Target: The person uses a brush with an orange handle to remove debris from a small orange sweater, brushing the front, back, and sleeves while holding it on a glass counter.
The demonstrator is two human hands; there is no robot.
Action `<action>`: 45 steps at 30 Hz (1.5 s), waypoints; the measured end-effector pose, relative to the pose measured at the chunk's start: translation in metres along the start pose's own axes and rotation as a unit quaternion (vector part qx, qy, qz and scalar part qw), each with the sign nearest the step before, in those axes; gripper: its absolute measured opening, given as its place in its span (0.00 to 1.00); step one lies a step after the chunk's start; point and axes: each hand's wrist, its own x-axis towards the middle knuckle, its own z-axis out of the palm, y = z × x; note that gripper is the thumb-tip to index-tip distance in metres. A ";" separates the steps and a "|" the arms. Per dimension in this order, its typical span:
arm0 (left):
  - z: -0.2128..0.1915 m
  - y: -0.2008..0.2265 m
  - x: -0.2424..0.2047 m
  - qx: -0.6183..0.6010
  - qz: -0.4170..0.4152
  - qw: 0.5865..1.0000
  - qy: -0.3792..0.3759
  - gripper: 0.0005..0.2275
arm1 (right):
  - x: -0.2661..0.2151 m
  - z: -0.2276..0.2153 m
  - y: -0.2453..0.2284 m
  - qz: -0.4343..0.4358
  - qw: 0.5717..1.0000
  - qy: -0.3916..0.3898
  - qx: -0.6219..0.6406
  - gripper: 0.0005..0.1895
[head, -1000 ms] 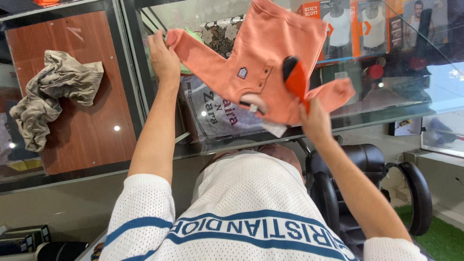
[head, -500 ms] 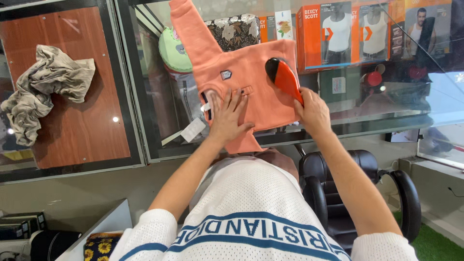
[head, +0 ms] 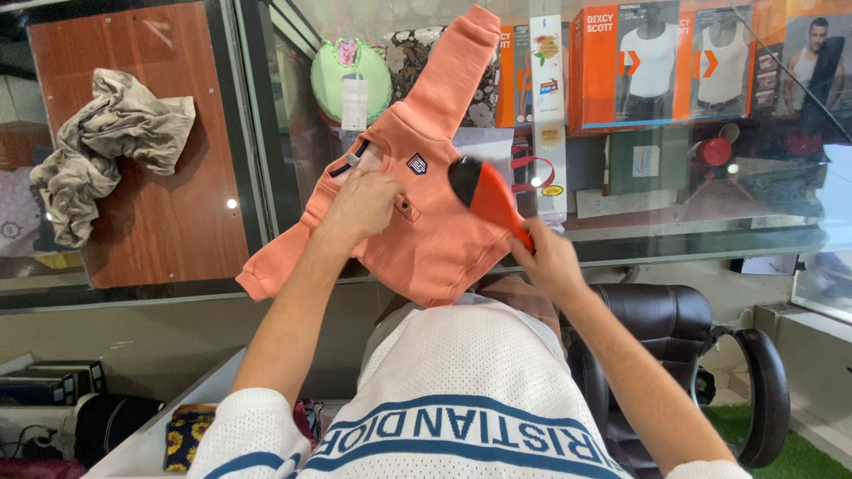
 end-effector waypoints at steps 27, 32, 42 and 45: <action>-0.022 0.065 0.057 -0.049 0.023 0.990 0.130 0.60 | 0.150 -0.056 0.037 -0.135 0.947 0.265 -0.121 0.17; -0.016 0.062 0.051 -0.045 -0.046 0.983 0.170 0.45 | 0.132 -0.071 0.073 0.072 0.958 0.251 -0.115 0.18; 0.001 0.048 0.058 -0.012 0.033 0.940 0.339 0.29 | 0.079 0.001 -0.104 0.121 0.985 0.050 0.109 0.25; 0.016 0.040 0.064 -0.055 0.037 0.929 0.363 0.23 | 0.082 -0.002 -0.098 0.112 0.991 0.026 0.063 0.27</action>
